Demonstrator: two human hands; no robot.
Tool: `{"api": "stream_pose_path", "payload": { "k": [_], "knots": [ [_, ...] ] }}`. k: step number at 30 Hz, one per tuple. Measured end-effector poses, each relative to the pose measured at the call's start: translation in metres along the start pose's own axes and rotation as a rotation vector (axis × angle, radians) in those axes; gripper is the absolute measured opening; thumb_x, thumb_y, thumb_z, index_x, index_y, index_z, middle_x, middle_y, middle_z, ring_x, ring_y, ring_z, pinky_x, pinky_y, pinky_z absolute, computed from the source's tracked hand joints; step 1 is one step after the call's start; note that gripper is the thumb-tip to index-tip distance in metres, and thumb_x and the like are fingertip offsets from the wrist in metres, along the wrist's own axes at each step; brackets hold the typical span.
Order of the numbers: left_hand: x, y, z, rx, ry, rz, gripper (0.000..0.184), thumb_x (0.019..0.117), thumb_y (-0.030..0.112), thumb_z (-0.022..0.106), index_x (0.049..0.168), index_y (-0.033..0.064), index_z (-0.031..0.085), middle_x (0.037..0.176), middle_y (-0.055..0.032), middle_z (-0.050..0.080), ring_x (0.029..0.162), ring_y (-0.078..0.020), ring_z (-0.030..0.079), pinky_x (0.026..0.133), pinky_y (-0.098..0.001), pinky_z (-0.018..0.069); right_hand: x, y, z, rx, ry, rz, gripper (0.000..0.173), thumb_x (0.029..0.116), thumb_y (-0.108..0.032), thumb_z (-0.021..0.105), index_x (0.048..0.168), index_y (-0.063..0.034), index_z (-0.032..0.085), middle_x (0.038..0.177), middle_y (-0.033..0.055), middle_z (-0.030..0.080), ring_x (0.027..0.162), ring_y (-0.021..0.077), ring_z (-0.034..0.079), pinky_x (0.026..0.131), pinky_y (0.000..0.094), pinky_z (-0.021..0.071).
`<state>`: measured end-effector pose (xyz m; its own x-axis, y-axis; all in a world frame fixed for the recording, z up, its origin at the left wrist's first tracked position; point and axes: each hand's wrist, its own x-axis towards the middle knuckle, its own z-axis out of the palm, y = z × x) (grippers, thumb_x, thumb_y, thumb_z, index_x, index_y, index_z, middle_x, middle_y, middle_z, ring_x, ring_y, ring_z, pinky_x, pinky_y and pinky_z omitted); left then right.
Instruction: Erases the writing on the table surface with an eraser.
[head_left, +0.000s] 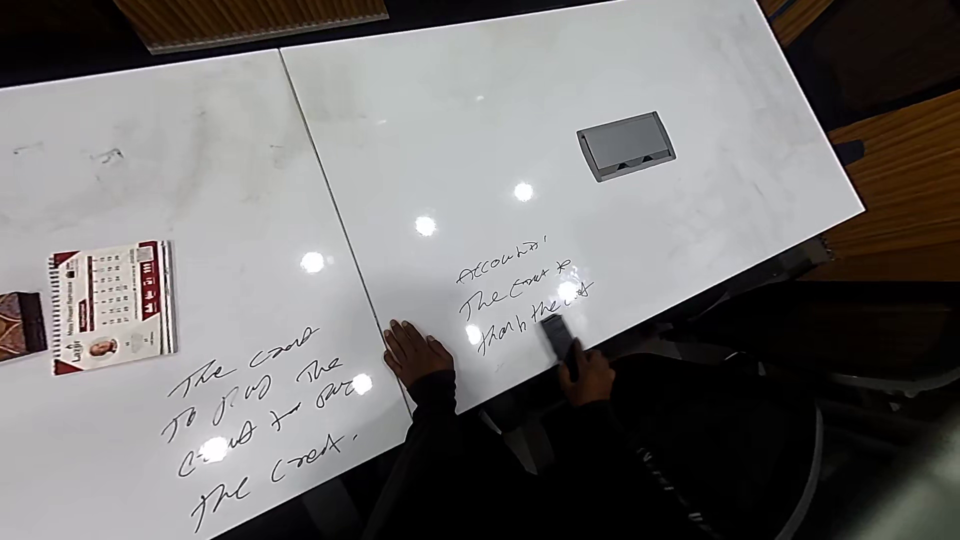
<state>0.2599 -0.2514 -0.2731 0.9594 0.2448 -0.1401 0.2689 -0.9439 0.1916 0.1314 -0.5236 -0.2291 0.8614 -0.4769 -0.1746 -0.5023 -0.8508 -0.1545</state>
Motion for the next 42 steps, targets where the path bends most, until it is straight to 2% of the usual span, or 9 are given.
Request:
{"api": "stream_pose_path", "payload": {
  "k": [3,7,14,19,25,29,34,39,42],
  "knots": [
    [0.000,-0.001,0.004,-0.005,0.028,-0.002,0.063,0.1044,0.031,0.031,0.158,-0.0002,0.035,0.169,-0.0193,0.026,0.157,-0.0371,0.023,0.124,-0.0584,0.0176,-0.038,-0.044,0.011,0.054,-0.045,-0.235,0.054,0.0887,-0.040,0.069,0.136,-0.0136,0.069,0.108,0.0182,0.073,0.098,0.0388,0.070,0.079,0.0607,0.0543],
    [0.000,0.000,0.002,-0.018,0.040,-0.004,0.062,0.1041,0.031,0.032,0.158,0.0000,0.037,0.169,-0.0197,0.028,0.157,-0.0376,0.023,0.124,-0.0580,0.0178,-0.072,-0.083,0.025,0.095,-0.160,-0.415,0.055,0.0891,-0.042,0.068,0.140,-0.0227,0.066,0.110,0.0125,0.072,0.101,0.0331,0.069,0.082,0.0563,0.0536],
    [-0.001,-0.001,0.002,-0.029,0.062,0.011,0.063,0.1041,0.032,0.031,0.158,-0.0006,0.036,0.169,-0.0204,0.027,0.157,-0.0378,0.025,0.124,-0.0584,0.0191,-0.055,-0.070,0.016,0.040,-0.171,-0.525,0.054,0.0879,-0.040,0.066,0.140,-0.0255,0.066,0.110,0.0104,0.072,0.099,0.0308,0.069,0.083,0.0558,0.0518],
    [-0.001,-0.002,0.000,-0.038,0.036,0.010,0.063,0.1046,0.031,0.031,0.159,-0.0004,0.034,0.169,-0.0200,0.025,0.157,-0.0374,0.023,0.124,-0.0593,0.0174,0.000,-0.016,-0.024,-0.015,-0.070,-0.316,0.051,0.0872,-0.037,0.072,0.133,-0.0151,0.071,0.104,0.0179,0.073,0.095,0.0388,0.071,0.080,0.0632,0.0524],
    [0.000,-0.004,0.006,-0.025,0.041,0.008,0.064,0.1044,0.033,0.031,0.159,0.0008,0.033,0.170,-0.0192,0.024,0.158,-0.0361,0.021,0.124,-0.0588,0.0164,0.076,0.068,-0.063,-0.131,-0.158,0.182,0.064,0.0944,-0.044,0.071,0.149,-0.0140,0.057,0.132,0.0274,0.063,0.118,0.0470,0.062,0.098,0.0719,0.0423],
    [0.000,-0.004,0.006,-0.015,0.038,0.008,0.064,0.1045,0.033,0.031,0.160,0.0014,0.033,0.170,-0.0192,0.024,0.158,-0.0365,0.021,0.124,-0.0590,0.0163,0.101,0.087,-0.060,-0.155,-0.146,0.328,0.068,0.0949,-0.043,0.070,0.152,-0.0107,0.051,0.136,0.0279,0.060,0.121,0.0473,0.061,0.099,0.0712,0.0428],
    [0.000,-0.002,0.005,-0.016,0.034,0.007,0.063,0.1045,0.032,0.031,0.159,0.0007,0.034,0.170,-0.0190,0.024,0.158,-0.0362,0.021,0.124,-0.0584,0.0166,0.072,0.046,-0.039,-0.124,-0.196,0.232,0.093,0.0915,-0.041,0.070,0.165,-0.0079,0.022,0.126,0.0292,0.065,0.106,0.0476,0.068,0.088,0.0663,0.0527],
    [0.000,-0.002,0.003,-0.007,0.024,0.010,0.063,0.1048,0.032,0.031,0.159,0.0002,0.035,0.169,-0.0186,0.026,0.158,-0.0371,0.022,0.124,-0.0592,0.0172,0.003,-0.027,-0.019,-0.069,-0.355,0.008,0.092,0.0900,-0.049,0.064,0.164,-0.0073,0.027,0.119,0.0222,0.070,0.097,0.0392,0.072,0.084,0.0593,0.0567],
    [0.001,-0.001,0.005,0.008,0.037,0.002,0.063,0.1045,0.032,0.030,0.159,0.0010,0.035,0.169,-0.0189,0.026,0.158,-0.0364,0.022,0.124,-0.0584,0.0170,-0.038,-0.064,-0.008,-0.012,-0.483,-0.206,0.086,0.0919,-0.050,0.060,0.163,-0.0107,0.032,0.125,0.0186,0.069,0.105,0.0351,0.071,0.089,0.0571,0.0554]
  ]
}}
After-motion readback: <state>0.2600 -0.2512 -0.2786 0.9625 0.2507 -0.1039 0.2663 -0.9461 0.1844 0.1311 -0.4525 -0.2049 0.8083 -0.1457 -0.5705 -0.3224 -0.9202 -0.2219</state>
